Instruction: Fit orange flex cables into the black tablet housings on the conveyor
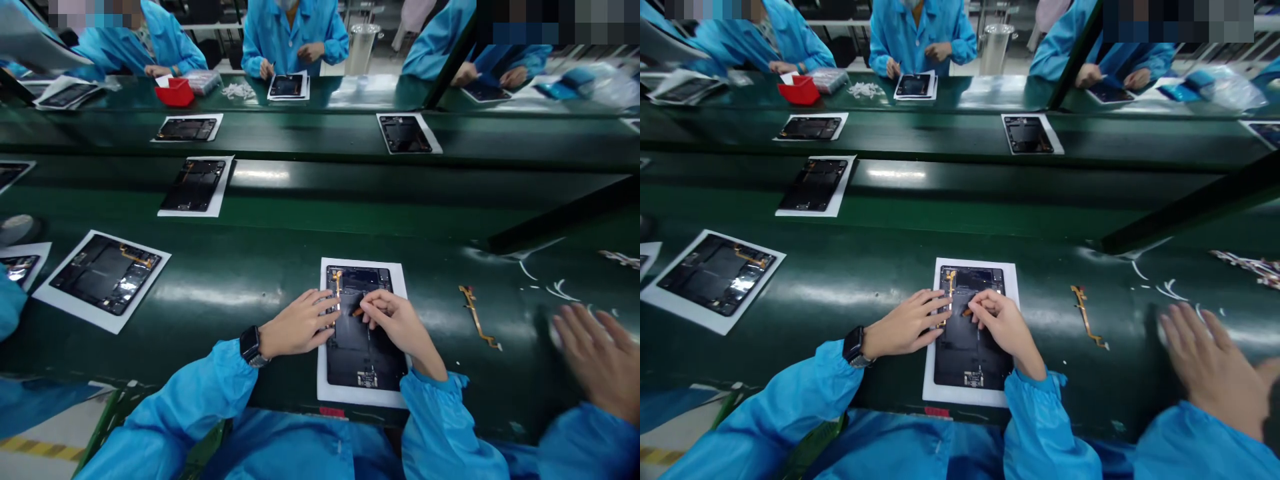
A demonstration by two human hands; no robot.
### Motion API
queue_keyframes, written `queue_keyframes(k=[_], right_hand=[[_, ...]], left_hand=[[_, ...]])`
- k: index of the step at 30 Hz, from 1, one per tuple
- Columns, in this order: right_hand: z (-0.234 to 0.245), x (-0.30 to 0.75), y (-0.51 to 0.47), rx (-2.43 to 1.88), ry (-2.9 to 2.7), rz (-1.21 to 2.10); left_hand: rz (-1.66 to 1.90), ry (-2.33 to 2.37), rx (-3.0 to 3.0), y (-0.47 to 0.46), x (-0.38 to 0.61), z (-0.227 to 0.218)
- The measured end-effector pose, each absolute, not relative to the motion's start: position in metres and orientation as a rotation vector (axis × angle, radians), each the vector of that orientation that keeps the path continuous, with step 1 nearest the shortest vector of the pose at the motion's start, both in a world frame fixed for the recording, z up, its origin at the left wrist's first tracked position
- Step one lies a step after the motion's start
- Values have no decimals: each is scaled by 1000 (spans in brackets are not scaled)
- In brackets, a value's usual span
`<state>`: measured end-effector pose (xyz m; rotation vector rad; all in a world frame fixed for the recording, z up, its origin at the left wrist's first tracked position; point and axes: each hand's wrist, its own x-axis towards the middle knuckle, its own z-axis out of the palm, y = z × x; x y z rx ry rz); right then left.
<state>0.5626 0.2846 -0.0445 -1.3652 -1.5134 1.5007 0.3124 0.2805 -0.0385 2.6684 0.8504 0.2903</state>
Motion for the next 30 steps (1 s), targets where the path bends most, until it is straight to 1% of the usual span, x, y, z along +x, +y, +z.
queue_keyframes(k=[6, 11, 14, 19, 25, 30], right_hand=[[-45, 562, 283, -1353, -1497, 1477], [-34, 559, 277, -1405, -1489, 1428], [-26, 558, 271, -1450, -1556, 1344], [-16, 548, 259, -1554, -1849, 1030], [-14, 517, 248, -1588, -2331, 633], [-15, 507, 250, -1636, -2464, 426]], left_hand=[[307, 820, 2671, 277, 308, -40], [347, 821, 2658, 277, 309, -43], [387, 847, 2640, 278, 311, -46], [421, 874, 2622, 280, 313, -48], [542, 869, 2443, 284, 305, -44], [552, 879, 2431, 285, 302, -49]])
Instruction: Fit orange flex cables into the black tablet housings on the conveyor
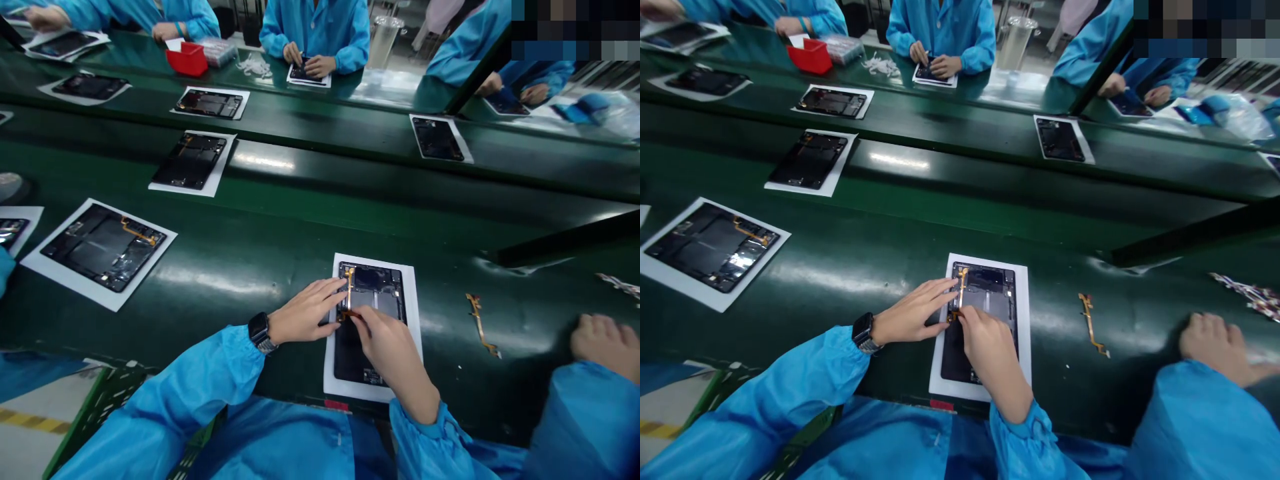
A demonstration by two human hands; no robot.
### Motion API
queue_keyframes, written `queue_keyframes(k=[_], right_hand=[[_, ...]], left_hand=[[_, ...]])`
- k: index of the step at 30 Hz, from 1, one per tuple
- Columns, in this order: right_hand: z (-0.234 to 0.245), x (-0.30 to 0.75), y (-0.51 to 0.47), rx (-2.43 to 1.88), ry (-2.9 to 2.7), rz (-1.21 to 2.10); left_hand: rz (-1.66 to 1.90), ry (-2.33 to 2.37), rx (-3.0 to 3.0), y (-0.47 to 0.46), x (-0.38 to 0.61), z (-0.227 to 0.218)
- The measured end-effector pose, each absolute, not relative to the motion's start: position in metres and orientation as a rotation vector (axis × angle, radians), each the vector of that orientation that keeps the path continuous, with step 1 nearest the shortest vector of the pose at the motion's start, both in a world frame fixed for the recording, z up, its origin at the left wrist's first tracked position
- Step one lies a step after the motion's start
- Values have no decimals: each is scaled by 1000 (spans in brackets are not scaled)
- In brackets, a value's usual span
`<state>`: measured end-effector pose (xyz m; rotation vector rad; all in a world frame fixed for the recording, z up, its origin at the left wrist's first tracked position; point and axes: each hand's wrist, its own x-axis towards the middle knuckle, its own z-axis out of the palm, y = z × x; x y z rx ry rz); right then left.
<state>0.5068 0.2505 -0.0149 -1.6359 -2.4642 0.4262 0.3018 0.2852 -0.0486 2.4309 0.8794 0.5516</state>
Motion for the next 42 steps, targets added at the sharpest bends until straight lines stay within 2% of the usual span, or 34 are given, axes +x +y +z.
queue_keyframes(k=[7, 17, 24, 36, 42], right_hand=[[-15, 500, 252, -1598, -2491, 452], [-18, 508, 248, -1560, -2234, 685], [-20, 508, 241, -1579, -2138, 729], [-11, 489, 253, -1523, -2580, 382], [-11, 493, 254, -1535, -2532, 465]], left_hand=[[554, 880, 2427, 285, 304, -53], [573, 892, 2403, 285, 303, -58], [567, 898, 2403, 286, 303, -56], [572, 901, 2382, 287, 305, -55], [593, 903, 2391, 286, 304, -57]])
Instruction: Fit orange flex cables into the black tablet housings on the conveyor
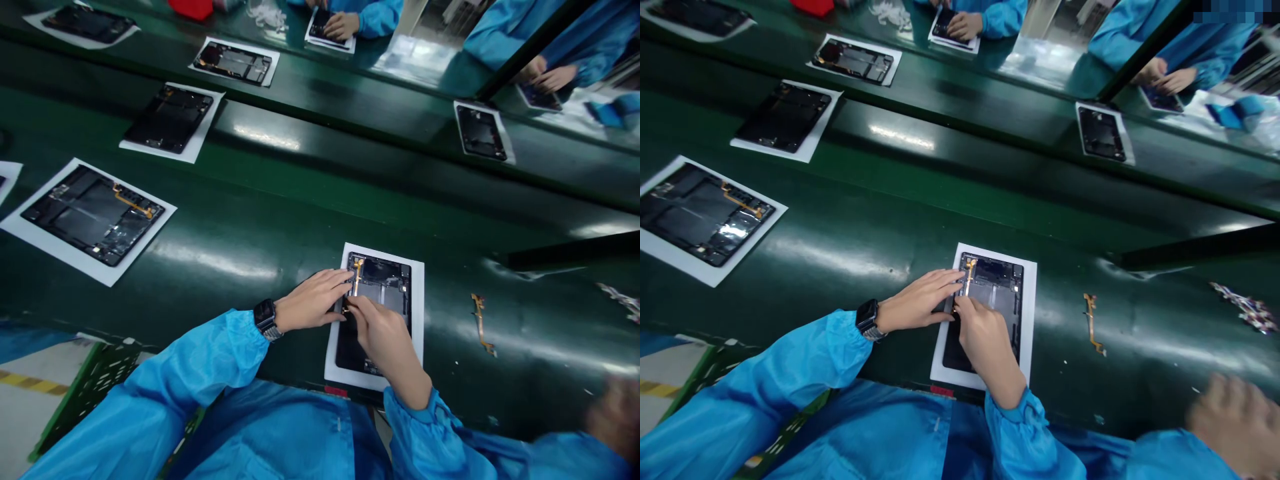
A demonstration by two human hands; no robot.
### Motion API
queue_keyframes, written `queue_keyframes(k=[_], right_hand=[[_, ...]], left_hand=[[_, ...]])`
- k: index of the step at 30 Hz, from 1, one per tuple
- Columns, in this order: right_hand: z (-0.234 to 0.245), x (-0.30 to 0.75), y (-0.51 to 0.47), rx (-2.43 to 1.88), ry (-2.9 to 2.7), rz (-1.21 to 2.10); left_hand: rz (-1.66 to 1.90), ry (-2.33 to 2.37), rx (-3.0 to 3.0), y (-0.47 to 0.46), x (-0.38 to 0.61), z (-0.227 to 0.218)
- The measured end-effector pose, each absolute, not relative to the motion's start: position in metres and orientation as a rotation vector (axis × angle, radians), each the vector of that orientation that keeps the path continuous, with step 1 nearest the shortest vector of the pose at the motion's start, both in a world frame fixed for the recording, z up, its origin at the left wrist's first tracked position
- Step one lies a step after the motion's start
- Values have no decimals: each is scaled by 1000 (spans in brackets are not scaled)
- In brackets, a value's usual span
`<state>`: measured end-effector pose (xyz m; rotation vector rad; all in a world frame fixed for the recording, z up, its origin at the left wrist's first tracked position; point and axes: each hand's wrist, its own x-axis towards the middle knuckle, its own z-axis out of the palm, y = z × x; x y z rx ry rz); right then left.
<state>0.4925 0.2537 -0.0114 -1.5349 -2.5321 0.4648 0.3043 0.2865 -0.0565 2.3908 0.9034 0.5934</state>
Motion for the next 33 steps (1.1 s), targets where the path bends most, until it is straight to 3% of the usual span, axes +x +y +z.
queue_keyframes(k=[8, 21, 26, 33], right_hand=[[-8, 509, 251, -1600, -2440, 526], [-18, 488, 245, -1560, -2513, 349], [-26, 503, 251, -1524, -2142, 742], [-18, 552, 278, -1192, -860, 1310]], left_hand=[[583, 918, 2413, 286, 305, -58], [583, 922, 2345, 285, 305, -58], [601, 903, 2315, 283, 302, -53], [710, 1160, 2392, 344, 329, -39]])
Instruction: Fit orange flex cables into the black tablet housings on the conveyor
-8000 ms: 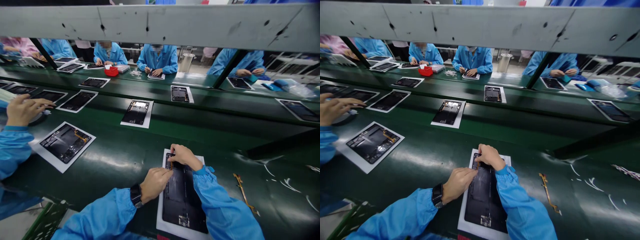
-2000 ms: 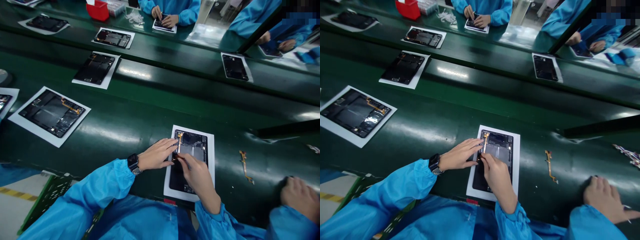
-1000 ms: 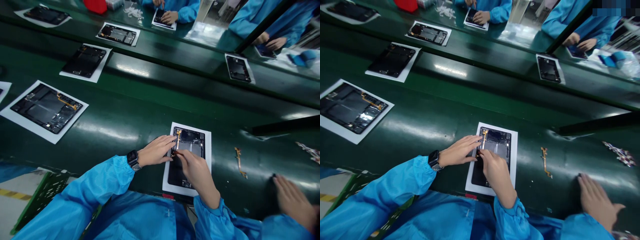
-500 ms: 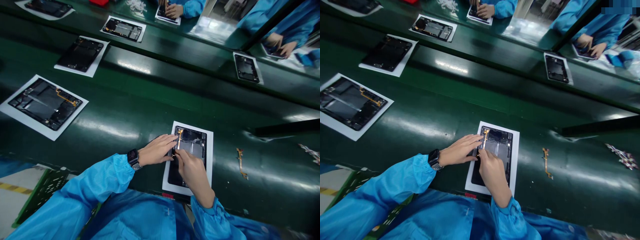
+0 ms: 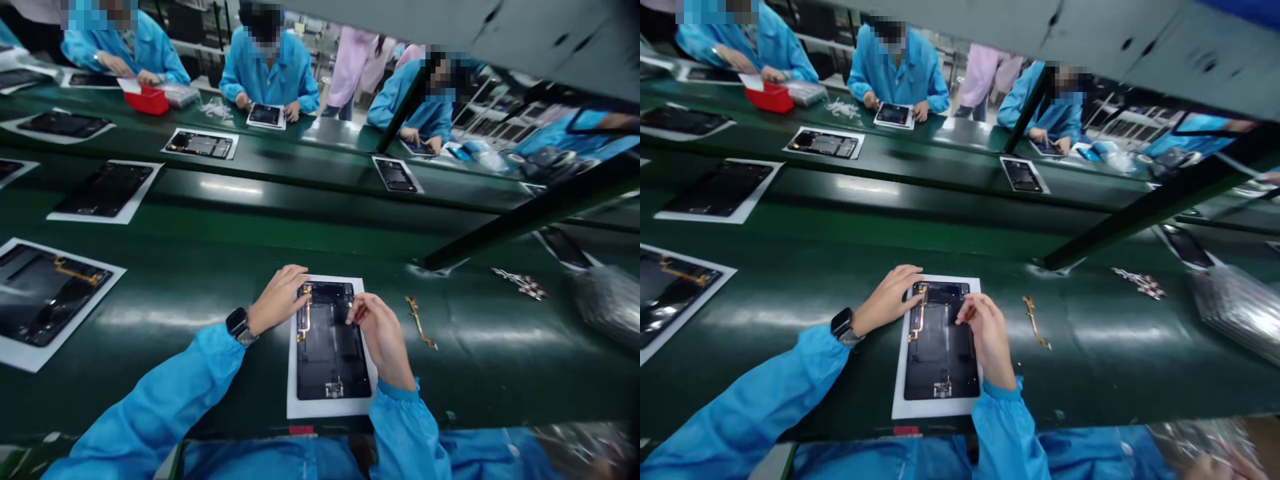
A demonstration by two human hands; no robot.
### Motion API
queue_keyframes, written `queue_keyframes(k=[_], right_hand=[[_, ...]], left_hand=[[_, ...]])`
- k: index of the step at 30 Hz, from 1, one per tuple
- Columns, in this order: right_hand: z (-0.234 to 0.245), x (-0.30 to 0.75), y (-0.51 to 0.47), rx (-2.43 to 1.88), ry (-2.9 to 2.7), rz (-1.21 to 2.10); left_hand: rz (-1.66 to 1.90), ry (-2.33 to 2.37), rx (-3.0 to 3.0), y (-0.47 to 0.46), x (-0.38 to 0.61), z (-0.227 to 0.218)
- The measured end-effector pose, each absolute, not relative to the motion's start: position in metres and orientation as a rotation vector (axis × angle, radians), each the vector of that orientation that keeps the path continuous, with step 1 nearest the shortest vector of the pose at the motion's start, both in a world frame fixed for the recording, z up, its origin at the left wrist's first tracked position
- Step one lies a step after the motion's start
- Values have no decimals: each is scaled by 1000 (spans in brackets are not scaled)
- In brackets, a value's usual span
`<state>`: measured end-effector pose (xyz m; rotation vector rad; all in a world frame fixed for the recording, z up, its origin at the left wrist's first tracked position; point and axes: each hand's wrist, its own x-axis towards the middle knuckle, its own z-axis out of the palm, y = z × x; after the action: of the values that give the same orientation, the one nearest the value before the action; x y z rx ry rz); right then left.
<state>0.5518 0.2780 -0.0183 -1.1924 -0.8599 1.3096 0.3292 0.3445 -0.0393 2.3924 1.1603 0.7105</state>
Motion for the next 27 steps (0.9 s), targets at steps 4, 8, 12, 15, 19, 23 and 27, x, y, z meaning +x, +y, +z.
queue_keyframes(k=[4, 8, 12, 15, 19, 23, 27], right_hand=[[-6, 583, 284, -1223, -883, 1434], [-10, 648, 302, -1752, -1224, 790], [-29, 709, 319, -2350, -1223, 413], [-46, 728, 320, -2425, -1261, 484], [-65, 735, 315, -2384, -1314, 514], [-76, 738, 313, -2280, -1303, 504], [-78, 737, 314, -2217, -1342, 495]], left_hand=[[301, 1226, 2444, 392, 356, -35], [136, 1186, 2462, 411, 366, -37], [31, 1180, 2538, 423, 362, -34], [-18, 1275, 2589, 461, 357, -25], [-90, 1464, 2603, 556, 346, 0], [-52, 1682, 2596, 640, 337, 28], [37, 1755, 2585, 667, 337, 35]])
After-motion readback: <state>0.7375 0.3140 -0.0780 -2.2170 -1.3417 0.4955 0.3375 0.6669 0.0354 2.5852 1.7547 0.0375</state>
